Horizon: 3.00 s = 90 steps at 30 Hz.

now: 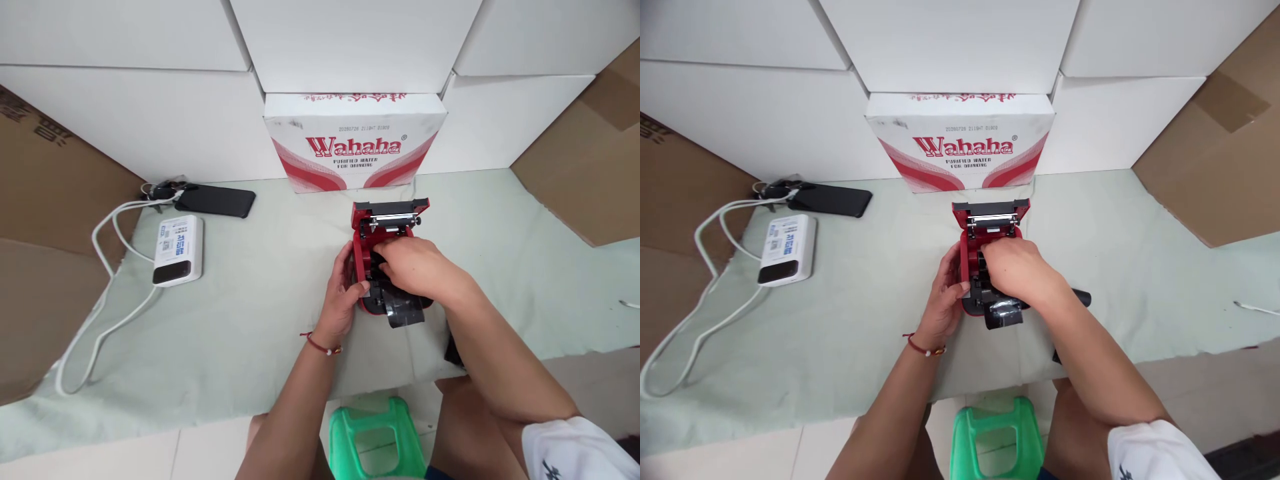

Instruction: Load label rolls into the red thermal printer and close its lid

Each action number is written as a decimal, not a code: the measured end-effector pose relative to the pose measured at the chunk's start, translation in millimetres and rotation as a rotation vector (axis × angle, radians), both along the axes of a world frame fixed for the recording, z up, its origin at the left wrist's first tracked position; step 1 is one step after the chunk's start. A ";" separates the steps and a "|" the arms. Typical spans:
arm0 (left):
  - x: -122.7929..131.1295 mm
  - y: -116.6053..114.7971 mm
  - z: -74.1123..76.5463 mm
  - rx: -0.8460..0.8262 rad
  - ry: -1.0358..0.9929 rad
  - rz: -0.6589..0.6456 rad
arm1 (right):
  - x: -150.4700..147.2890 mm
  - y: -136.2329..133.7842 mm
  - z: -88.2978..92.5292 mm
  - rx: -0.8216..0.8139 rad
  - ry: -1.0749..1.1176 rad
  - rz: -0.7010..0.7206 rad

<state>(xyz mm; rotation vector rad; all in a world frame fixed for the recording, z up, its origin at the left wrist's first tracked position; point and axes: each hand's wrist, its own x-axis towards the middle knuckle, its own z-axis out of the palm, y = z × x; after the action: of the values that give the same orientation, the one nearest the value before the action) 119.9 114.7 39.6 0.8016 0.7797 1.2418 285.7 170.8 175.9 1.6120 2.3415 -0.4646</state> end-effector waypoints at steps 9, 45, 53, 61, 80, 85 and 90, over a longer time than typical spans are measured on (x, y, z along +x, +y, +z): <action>1.2 -1.3 2.6 -0.010 -0.038 0.011 | 21.1 -21.3 14.6 0.780 0.663 -0.111; -8.9 2.2 -1.0 0.131 0.164 0.033 | 34.9 -76.9 -72.3 0.789 0.952 -0.172; -9.8 3.3 -5.8 0.112 0.034 0.032 | 34.9 -81.8 -86.7 0.878 0.977 -0.125; -20.0 8.8 -4.5 0.113 0.086 -0.035 | 42.2 -96.1 -63.7 0.971 1.000 -0.088; 0.4 1.1 -14.4 0.135 0.050 -0.011 | 29.7 -29.1 -10.4 0.361 0.326 -0.146; 0.7 2.6 -12.9 0.152 0.032 -0.029 | -1.4 5.8 -14.9 0.136 -0.009 -0.090; 1.2 4.9 -14.3 0.146 0.018 -0.018 | -14.0 13.5 -19.5 0.130 -0.009 -0.088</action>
<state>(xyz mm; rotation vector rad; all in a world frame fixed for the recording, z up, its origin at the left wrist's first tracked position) 121.1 119.6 25.3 0.9375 0.7010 1.2871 271.7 184.2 156.3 1.7768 2.3454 -0.3279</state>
